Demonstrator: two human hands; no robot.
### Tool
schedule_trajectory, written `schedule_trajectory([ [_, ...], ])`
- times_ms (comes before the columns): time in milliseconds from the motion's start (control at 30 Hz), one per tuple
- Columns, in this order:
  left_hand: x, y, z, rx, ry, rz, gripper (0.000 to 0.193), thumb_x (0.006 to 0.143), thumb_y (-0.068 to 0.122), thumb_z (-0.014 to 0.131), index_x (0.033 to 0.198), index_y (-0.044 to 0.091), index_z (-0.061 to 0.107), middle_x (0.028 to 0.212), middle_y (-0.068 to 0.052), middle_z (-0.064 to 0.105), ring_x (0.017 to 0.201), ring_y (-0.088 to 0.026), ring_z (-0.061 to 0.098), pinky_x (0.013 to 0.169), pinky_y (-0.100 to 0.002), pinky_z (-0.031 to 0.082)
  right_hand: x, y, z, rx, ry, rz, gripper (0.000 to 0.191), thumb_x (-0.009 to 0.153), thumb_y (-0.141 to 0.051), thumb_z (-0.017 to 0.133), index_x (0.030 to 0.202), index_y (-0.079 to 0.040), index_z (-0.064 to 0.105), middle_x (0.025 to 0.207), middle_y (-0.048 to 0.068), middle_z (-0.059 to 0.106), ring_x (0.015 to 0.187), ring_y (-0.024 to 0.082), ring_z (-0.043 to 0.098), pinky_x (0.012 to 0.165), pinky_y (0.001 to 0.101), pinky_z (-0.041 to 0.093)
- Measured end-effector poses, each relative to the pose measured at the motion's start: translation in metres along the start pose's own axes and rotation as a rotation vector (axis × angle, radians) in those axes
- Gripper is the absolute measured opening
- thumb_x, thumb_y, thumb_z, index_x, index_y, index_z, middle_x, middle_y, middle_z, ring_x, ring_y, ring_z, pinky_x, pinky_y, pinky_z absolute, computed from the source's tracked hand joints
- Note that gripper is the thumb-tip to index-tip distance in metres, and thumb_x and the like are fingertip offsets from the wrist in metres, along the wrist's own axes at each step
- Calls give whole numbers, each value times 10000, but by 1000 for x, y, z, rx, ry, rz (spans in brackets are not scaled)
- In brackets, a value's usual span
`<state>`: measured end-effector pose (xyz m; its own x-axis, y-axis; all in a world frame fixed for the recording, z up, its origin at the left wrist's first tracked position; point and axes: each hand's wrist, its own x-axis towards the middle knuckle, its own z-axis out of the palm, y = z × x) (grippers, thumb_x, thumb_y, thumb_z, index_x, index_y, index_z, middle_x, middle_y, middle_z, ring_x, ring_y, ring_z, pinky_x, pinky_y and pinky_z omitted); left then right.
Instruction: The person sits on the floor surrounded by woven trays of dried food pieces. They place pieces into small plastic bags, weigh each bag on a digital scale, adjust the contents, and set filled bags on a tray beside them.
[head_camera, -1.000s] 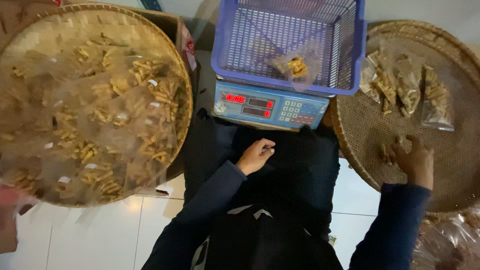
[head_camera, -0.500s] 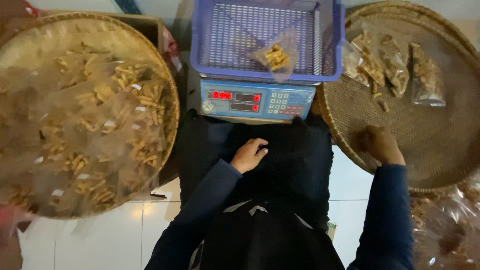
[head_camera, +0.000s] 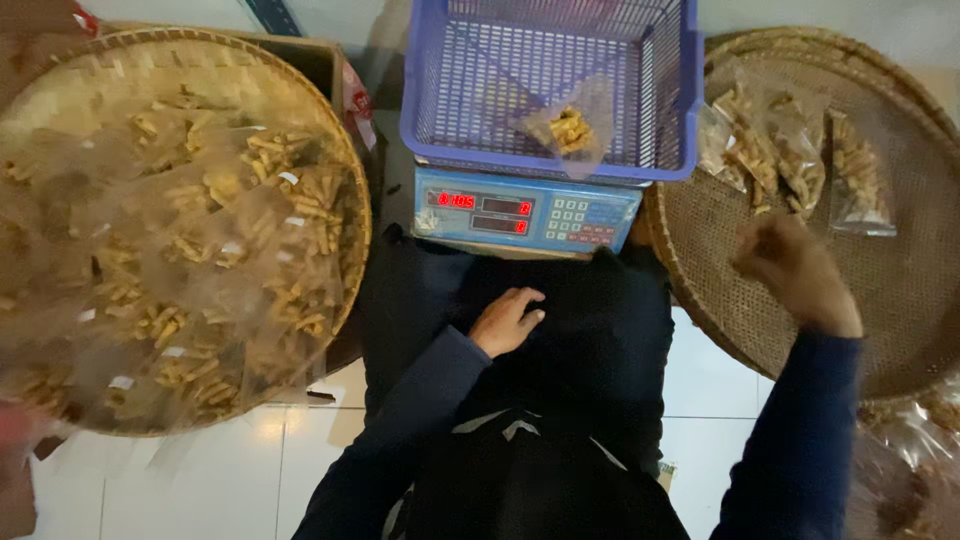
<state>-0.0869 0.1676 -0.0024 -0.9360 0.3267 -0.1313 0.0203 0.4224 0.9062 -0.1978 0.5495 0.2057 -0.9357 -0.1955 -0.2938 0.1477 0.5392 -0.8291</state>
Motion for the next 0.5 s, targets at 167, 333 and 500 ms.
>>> schedule_trajectory([
  [167, -2, 5, 3, 54, -28, 5, 344, 977, 243, 665, 1271, 73, 613, 1244, -200, 632, 1152, -418, 613, 953, -478, 511, 21, -147, 46, -82, 41, -461, 294, 978, -50, 701, 1222, -78, 541, 986, 16, 588, 844, 128, 656, 733, 333, 600],
  [333, -5, 1, 0, 149, -6, 7, 374, 947, 236, 682, 1280, 77, 627, 1236, -210, 638, 1135, -427, 624, 960, -485, 521, 56, -223, 98, -471, 210, -858, 247, 990, -20, 778, 1179, 10, 623, 1041, 145, 577, 915, 259, 666, 782, 375, 564],
  [500, -10, 1, -11, 230, -43, 18, 406, 946, 211, 673, 1306, 36, 610, 1252, -246, 614, 1133, -448, 613, 957, -503, 516, 64, -237, 121, -556, 306, -860, 183, 1032, 3, 770, 1175, -16, 658, 1146, 169, 596, 1009, 304, 694, 870, 376, 565],
])
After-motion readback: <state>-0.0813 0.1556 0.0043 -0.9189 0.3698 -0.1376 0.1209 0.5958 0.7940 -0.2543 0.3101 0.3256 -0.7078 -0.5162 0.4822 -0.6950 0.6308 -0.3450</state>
